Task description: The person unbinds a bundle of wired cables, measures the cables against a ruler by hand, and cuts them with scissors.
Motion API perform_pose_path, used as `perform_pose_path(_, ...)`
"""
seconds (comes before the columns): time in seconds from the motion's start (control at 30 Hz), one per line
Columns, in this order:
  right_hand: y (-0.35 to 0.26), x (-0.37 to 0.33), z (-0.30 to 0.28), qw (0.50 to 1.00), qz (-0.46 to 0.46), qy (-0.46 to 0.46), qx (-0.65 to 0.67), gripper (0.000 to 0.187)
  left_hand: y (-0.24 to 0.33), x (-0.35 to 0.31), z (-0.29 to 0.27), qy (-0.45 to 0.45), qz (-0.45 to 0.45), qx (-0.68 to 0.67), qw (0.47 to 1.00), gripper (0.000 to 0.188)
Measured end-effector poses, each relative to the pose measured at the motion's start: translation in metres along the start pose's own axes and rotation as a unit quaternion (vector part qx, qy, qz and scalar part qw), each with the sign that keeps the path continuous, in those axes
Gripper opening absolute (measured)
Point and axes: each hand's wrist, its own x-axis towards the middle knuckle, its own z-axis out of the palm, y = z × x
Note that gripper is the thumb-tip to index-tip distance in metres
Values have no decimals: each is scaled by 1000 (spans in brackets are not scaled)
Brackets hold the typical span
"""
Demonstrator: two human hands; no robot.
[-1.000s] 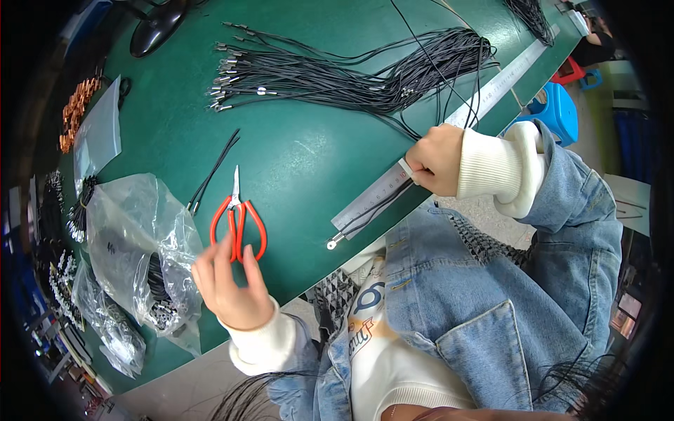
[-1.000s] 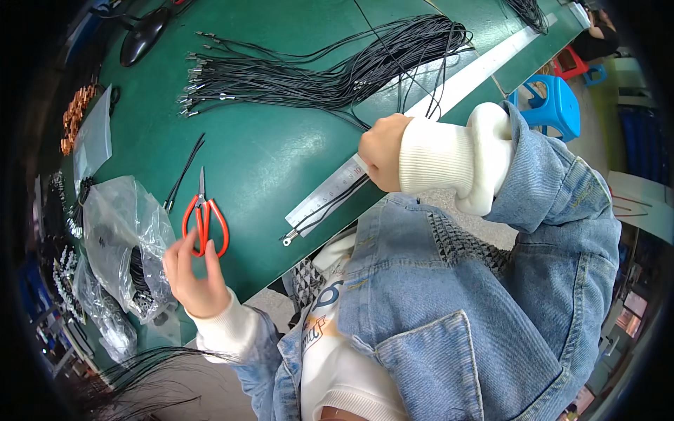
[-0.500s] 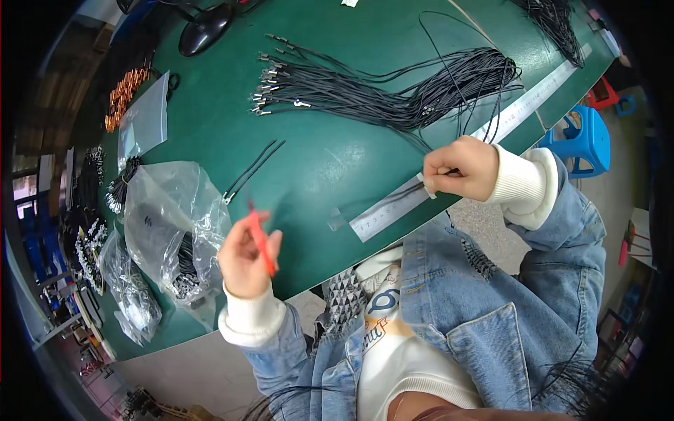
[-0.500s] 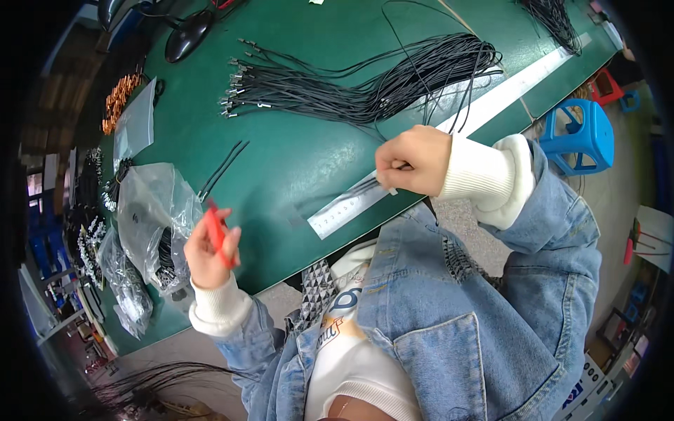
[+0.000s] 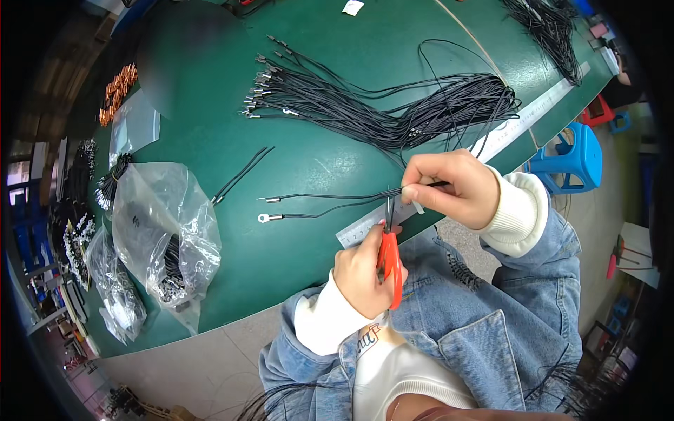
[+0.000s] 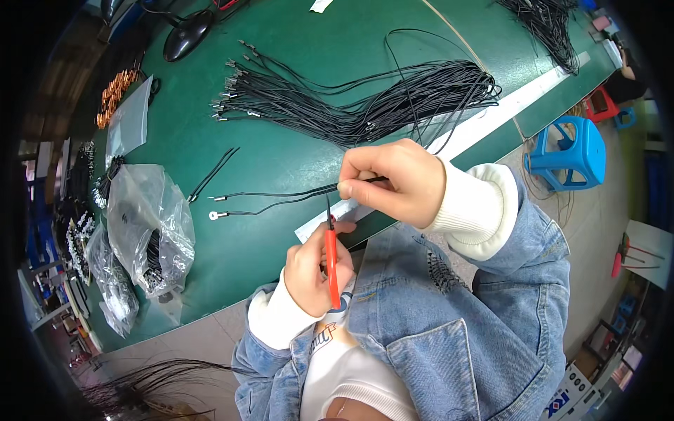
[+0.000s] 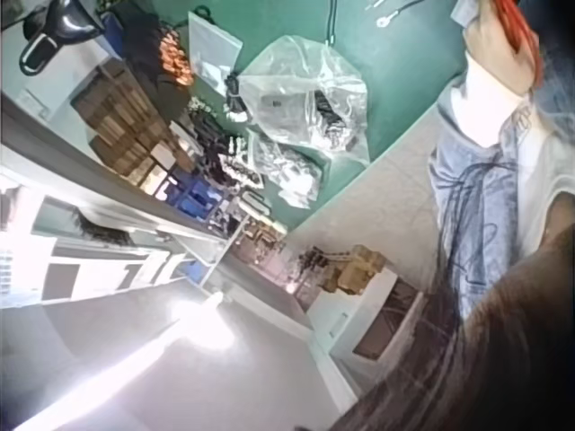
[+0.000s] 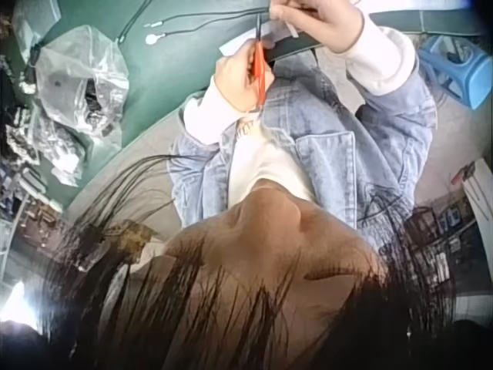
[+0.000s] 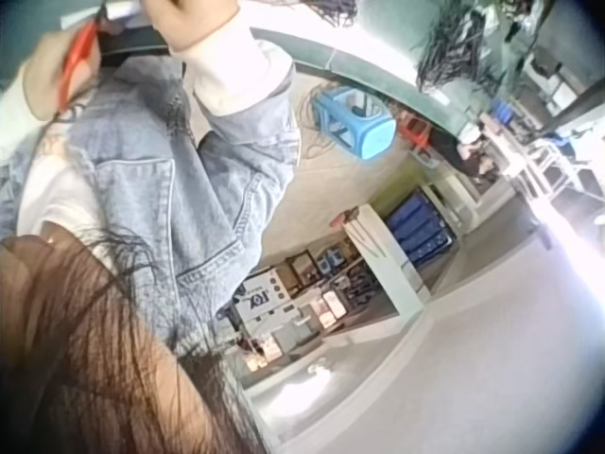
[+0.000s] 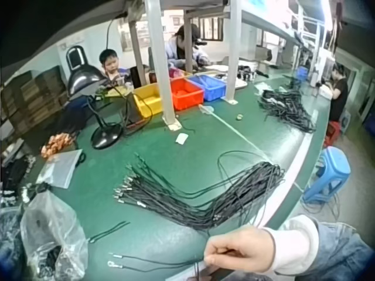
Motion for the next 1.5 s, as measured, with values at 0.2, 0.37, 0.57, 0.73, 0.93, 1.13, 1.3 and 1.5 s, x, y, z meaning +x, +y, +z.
perform_pose_path(0.2,1,-1,4,1000,-13,16,-5,8,-3,8,13,24,2,16,1000,35)
perform_pose_path(0.37,4,0,4,1000,-21,15,-17,7,0,12,16,46,-8,6,999,35)
perform_pose_path(0.57,7,1,6,1000,-5,19,1,7,0,15,15,38,-20,-13,999,33)
perform_pose_path(0.73,4,3,9,999,4,46,27,8,-4,15,18,61,2,9,998,30)
perform_pose_path(0.93,8,6,14,999,-6,48,18,8,-6,13,19,60,-5,-25,998,25)
perform_pose_path(1.13,6,16,14,999,-7,29,-24,9,-5,13,19,29,-62,-134,989,24)
perform_pose_path(1.3,6,20,16,999,-11,19,-40,9,-4,13,18,6,-112,-199,974,26)
perform_pose_path(1.5,9,22,17,999,-11,5,-43,10,-1,7,8,-28,-172,-307,936,22)
